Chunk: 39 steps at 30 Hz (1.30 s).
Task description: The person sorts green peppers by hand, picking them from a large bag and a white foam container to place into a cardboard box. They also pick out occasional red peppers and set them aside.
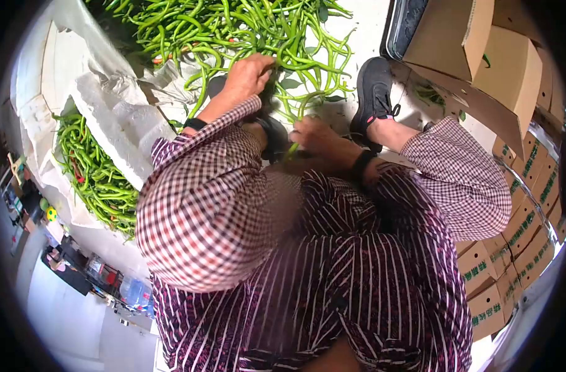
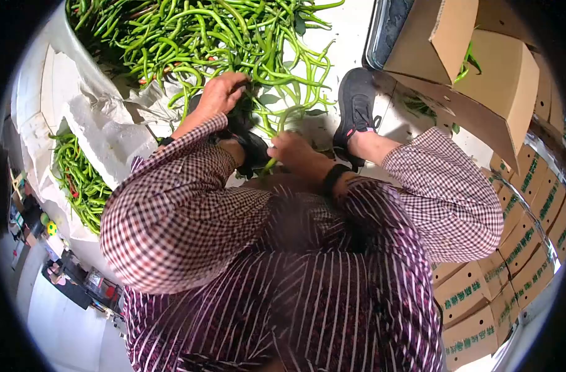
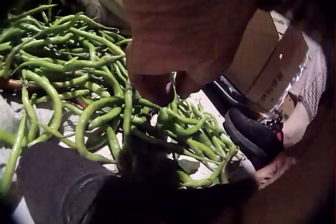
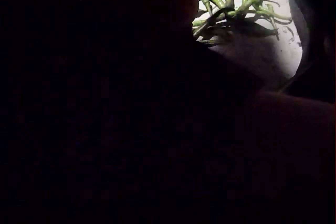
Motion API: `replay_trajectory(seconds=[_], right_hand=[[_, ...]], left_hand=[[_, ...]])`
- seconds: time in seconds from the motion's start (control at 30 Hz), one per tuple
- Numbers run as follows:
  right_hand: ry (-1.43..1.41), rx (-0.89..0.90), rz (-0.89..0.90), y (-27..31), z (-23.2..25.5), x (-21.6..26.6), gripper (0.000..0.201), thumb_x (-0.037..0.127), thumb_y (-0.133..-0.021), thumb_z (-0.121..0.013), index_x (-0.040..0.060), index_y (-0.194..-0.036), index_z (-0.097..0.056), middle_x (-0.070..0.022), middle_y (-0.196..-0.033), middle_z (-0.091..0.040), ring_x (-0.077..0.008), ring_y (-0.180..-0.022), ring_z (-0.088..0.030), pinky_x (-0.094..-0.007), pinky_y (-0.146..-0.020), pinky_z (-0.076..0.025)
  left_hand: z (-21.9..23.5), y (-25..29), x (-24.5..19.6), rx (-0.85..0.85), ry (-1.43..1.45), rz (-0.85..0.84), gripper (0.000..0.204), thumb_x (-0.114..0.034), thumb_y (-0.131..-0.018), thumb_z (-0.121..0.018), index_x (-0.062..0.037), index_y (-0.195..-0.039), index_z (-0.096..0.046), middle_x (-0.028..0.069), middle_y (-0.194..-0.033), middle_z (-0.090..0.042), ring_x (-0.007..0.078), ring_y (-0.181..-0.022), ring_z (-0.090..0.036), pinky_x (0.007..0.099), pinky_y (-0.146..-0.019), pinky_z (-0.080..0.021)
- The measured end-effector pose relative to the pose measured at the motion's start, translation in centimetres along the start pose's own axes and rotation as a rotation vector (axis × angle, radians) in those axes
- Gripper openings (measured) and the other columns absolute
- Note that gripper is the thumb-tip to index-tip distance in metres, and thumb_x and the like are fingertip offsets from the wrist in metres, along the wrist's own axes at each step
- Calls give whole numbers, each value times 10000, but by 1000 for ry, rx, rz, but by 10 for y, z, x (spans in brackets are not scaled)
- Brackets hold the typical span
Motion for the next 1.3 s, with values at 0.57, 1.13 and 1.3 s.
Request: replay_trajectory(seconds=[0.57, 1.13, 1.3], right_hand=[[283, -444, -94, -69, 170, 8, 149, 137, -789, -586, 51, -906, -619, -78, -818, -493, -253, -771, -499, -383, -669, -412], [-686, -751, -435, -54, 221, 30, 248, 68, -822, -629, -14, -1053, -588, -124, -951, -632, -192, -723, -627, -293, -622, -515], [-1397, -358, -467, -60, 204, 33, 285, 154, -893, -623, -7, -1126, -591, 23, -831, -589, -21, -680, -489, -214, -548, -404]], left_hand=[[70, -12, -76, 139, 1168, 146, 503, -198, -901, -604, -19, -1347, -454, 81, -1215, -592, 159, -1107, -545, 305, -950, -441], [123, 1, -95, -184, 1457, 10, 358, -154, -903, -620, 5, -1211, -527, 158, -1139, -611, 225, -970, -600, 349, -805, -484], [127, 0, -119, -35, 1521, -17, 393, -171, -883, -657, 12, -1200, -514, 172, -1130, -605, 304, -1055, -607, 405, -924, -499]])
Point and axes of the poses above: each hand's wrist, its own y-axis away from the middle knuckle, its own z-axis out of the back of the hand, x = y × z, the point moved 4 cm from there along -y, towards the middle knuckle
